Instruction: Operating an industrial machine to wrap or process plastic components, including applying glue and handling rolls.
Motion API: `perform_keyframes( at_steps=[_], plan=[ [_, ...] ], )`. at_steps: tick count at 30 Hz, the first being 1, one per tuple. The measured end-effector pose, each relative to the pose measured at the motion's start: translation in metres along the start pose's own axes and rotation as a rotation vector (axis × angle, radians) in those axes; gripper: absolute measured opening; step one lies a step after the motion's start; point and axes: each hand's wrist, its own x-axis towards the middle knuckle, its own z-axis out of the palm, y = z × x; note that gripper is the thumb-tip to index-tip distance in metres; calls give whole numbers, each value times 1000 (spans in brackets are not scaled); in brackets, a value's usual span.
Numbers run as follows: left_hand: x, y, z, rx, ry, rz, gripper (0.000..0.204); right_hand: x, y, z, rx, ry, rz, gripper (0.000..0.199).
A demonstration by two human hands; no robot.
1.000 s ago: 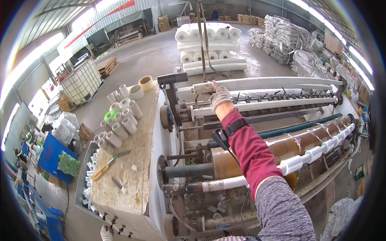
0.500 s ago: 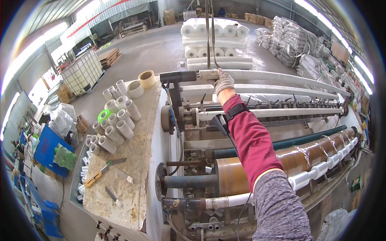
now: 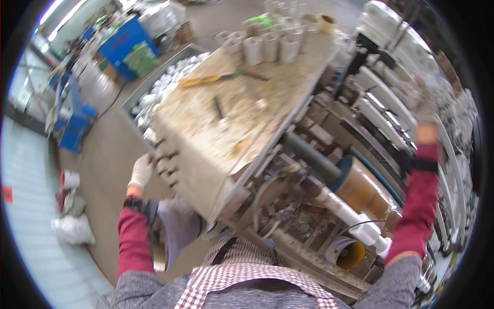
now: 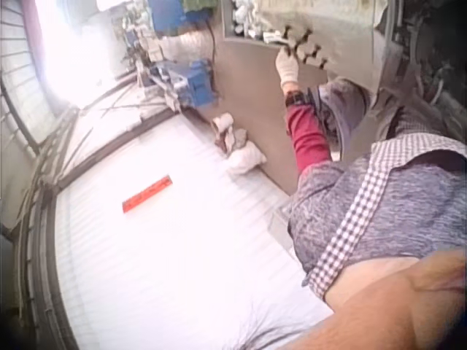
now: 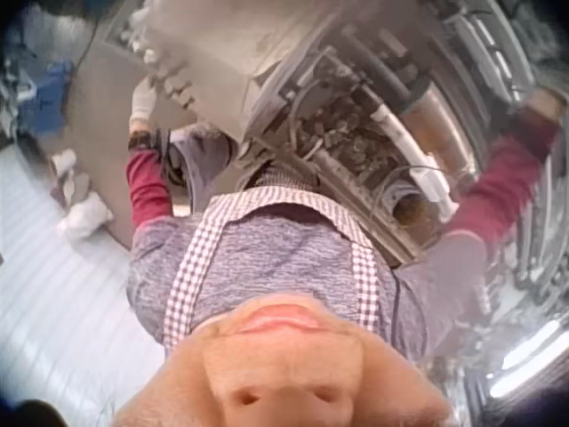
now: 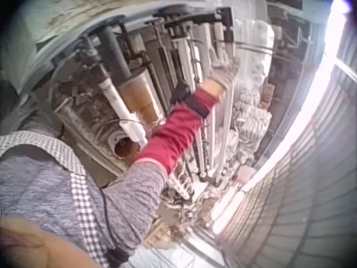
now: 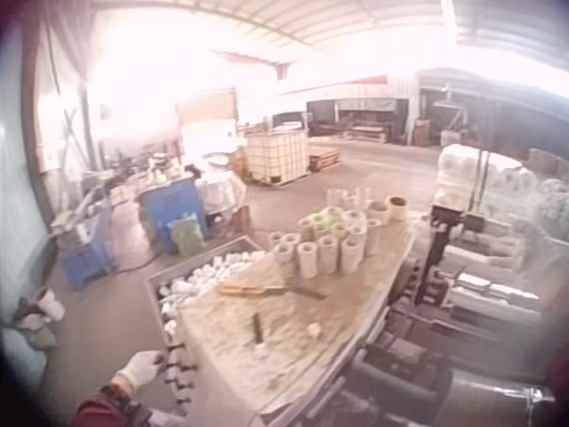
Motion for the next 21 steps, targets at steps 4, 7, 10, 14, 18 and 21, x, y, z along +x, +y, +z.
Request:
perform_keyframes(
  at_steps=[4,7,10,14,18,21],
  plan=[
    [-20,-1,-33,-481,117,-212,22,-69,-8,248,-552,333,-126,64],
    [2,12,-31,-555,185,-22,24,-129,2,345,-46,429,7,64],
    [23,-57,-27,-518,169,77,22,-188,-8,384,-199,684,29,53],
    [6,27,-64,-745,76,37,12,-282,-55,406,-997,798,-234,55],
    [-50,201,-75,-822,-66,403,12,-400,-139,418,-1453,240,-251,86],
    [-128,357,-33,-758,-273,801,12,-519,-151,446,-1462,890,-254,91]
  ],
)
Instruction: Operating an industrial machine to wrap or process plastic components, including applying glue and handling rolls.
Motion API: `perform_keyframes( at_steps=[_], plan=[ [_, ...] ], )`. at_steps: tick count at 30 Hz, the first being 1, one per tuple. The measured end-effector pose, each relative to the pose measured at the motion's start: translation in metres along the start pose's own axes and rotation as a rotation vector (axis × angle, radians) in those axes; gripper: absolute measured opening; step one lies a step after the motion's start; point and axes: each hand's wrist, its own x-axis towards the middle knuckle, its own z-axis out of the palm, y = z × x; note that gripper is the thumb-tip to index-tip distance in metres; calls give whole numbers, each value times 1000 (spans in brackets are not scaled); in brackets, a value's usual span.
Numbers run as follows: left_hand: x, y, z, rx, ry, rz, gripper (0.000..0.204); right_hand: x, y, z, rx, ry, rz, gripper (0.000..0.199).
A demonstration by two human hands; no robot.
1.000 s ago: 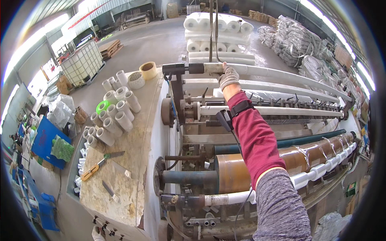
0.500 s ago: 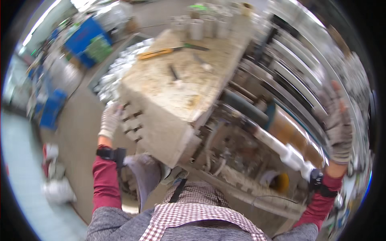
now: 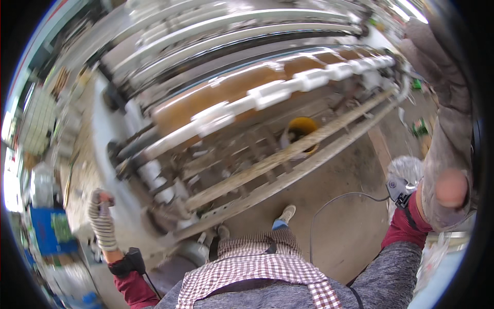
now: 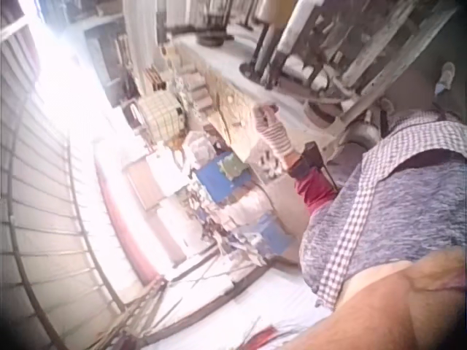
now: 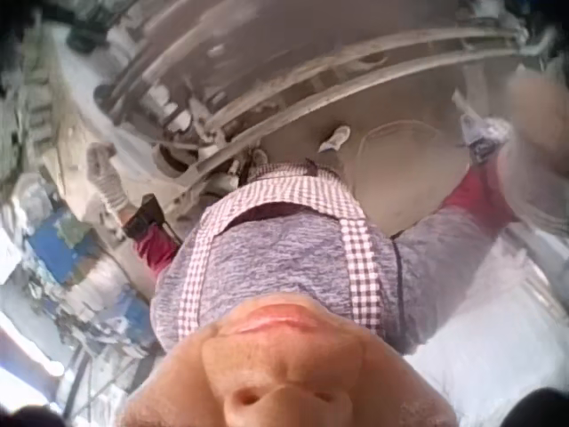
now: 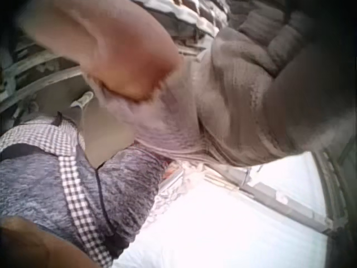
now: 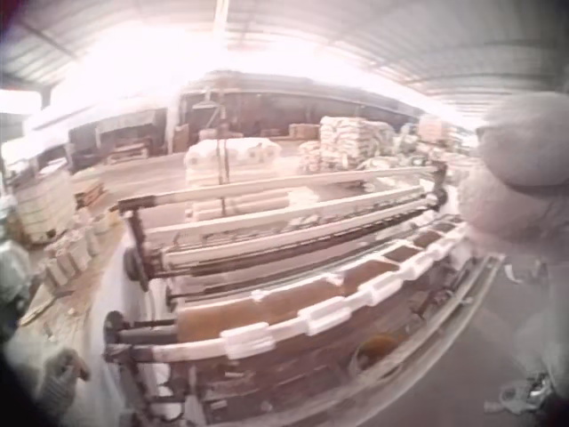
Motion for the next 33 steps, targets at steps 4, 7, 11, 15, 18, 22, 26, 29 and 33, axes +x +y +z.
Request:
perform_keyframes(
  at_steps=[4,7,11,15,18,22,26,29,33],
  plan=[
    [23,102,195,-119,-237,191,9,-102,49,-91,-84,-89,82,84],
    [23,170,320,-142,-222,359,6,-194,95,-126,-75,169,371,66],
    [80,239,461,204,-256,509,23,-283,157,-185,-205,250,635,35],
    [200,227,538,866,-39,570,61,-332,266,-199,91,336,815,40],
    [230,220,558,1005,190,-207,62,-404,362,-236,-160,154,1032,33],
    [271,55,517,932,-117,-375,43,-673,509,-333,-108,304,1228,35],
    [215,122,519,1418,-380,20,27,-753,497,-317,-1186,-1399,770,37],
    [202,56,543,1237,-282,222,24,-1029,488,-358,-265,-2101,837,43],
    [234,39,489,1504,-429,-107,23,-1019,559,-336,-306,-1923,1053,40]
  ],
)
